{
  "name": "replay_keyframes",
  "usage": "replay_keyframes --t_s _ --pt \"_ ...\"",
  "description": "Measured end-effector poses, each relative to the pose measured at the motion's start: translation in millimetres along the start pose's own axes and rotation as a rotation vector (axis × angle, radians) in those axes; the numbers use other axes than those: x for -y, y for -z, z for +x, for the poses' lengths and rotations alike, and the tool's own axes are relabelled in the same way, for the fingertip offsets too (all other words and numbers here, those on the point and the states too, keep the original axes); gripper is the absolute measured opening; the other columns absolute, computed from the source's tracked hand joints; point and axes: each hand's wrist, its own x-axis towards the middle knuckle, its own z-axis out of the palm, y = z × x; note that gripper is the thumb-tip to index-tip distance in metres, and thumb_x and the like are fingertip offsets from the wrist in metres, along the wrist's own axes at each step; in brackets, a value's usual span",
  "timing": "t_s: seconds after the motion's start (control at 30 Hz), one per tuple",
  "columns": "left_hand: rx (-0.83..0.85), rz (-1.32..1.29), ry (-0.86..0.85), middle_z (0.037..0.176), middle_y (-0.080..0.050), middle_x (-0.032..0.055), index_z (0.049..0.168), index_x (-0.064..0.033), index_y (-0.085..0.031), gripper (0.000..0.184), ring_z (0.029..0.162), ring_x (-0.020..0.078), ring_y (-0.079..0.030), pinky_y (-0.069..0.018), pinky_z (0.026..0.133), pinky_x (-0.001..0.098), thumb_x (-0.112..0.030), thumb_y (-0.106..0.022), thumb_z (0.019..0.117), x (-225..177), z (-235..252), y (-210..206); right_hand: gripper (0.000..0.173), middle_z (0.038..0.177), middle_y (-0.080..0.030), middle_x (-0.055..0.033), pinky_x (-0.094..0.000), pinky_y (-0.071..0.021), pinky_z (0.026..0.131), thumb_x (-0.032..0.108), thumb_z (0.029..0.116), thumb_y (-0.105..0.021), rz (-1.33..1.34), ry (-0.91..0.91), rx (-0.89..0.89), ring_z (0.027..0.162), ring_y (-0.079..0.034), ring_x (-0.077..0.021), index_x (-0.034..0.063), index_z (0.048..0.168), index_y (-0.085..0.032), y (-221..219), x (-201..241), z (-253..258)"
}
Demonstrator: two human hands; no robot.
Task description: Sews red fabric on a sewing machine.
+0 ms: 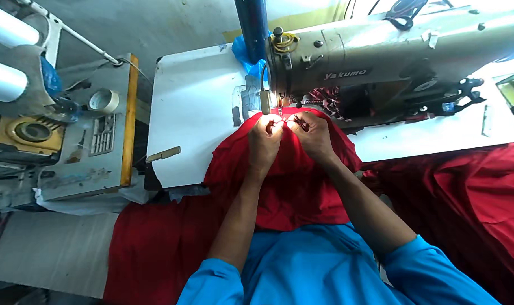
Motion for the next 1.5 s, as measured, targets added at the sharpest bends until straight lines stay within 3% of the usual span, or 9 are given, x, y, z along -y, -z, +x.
replay_keyframes --t_s 0.17,0.43,0.6,0.83,1.0,1.4,1.5 --pt "0.036 0.041 -0.017 0.080 -0.064 0.0037 0.101 -0.0110 -0.066 0.005 0.061 0.0135 -0.058 -0.0502 0.054 0.0293 -0.012 -0.069 0.0967 0 1 5 0.008 0.094 -0.063 -0.0043 -0.0260 -0.0514 0.058 0.011 0.0991 -0.066 -0.090 0.082 0.026 0.071 -0.059 -0.0114 0.0089 0.105 -0.071 1 -3 -8" --pt "0.063 0.050 -0.009 0.077 -0.063 0.0028 0.099 -0.0114 -0.067 0.003 0.059 0.0135 -0.056 -0.0490 0.053 0.0299 -0.013 -0.069 0.0964 4 1 10 0.011 0.096 -0.066 -0.0040 -0.0280 -0.0553 0.070 0.013 0.0995 -0.066 -0.130 0.092 0.042 0.081 -0.063 -0.0110 0.0091 0.106 -0.074 -4 -8 3" --pt "0.074 0.027 -0.001 0.074 -0.061 0.0029 0.097 -0.0115 -0.066 0.004 0.057 0.0140 -0.054 -0.0469 0.051 0.0300 -0.013 -0.070 0.0963 6 2 12 0.012 0.098 -0.065 -0.0037 -0.0294 -0.0554 0.065 0.014 0.1003 -0.066 -0.171 0.112 0.062 0.078 -0.062 -0.0121 0.0107 0.110 -0.073 1 -6 -9" --pt "0.106 0.019 0.031 0.072 -0.060 0.0027 0.095 -0.0124 -0.066 0.005 0.055 0.0146 -0.053 -0.0451 0.049 0.0302 -0.015 -0.070 0.0968 5 1 14 0.011 0.096 -0.065 -0.0040 -0.0294 -0.0557 0.067 0.012 0.0998 -0.066 -0.186 0.136 0.073 0.080 -0.063 -0.0121 0.0101 0.108 -0.073 0 -7 -8" --pt "0.120 0.019 0.027 0.073 -0.060 0.0027 0.096 -0.0121 -0.066 0.004 0.055 0.0144 -0.054 -0.0457 0.050 0.0300 -0.014 -0.069 0.0965 6 1 15 0.012 0.097 -0.066 -0.0032 -0.0284 -0.0562 0.073 0.010 0.0990 -0.066 -0.172 0.096 0.079 0.084 -0.064 -0.0106 0.0099 0.106 -0.075 -4 -8 2" --pt "0.119 0.009 0.016 0.071 -0.060 0.0032 0.092 -0.0111 -0.066 0.006 0.055 0.0145 -0.054 -0.0462 0.050 0.0301 -0.013 -0.068 0.0969 6 1 12 0.011 0.098 -0.067 -0.0046 -0.0298 -0.0572 0.075 0.010 0.0991 -0.065 -0.180 0.103 0.089 0.085 -0.065 -0.0118 0.0087 0.105 -0.074 -4 -8 5" --pt "0.108 0.039 0.071 0.075 -0.064 0.0024 0.090 -0.0107 -0.068 0.008 0.062 0.0133 -0.059 -0.0500 0.057 0.0322 -0.016 -0.067 0.0967 9 12 9 0.010 0.102 -0.069 -0.0048 -0.0298 -0.0579 0.075 0.012 0.0994 -0.066 -0.187 0.090 0.099 0.085 -0.066 -0.0113 0.0096 0.105 -0.073 3 -7 11"
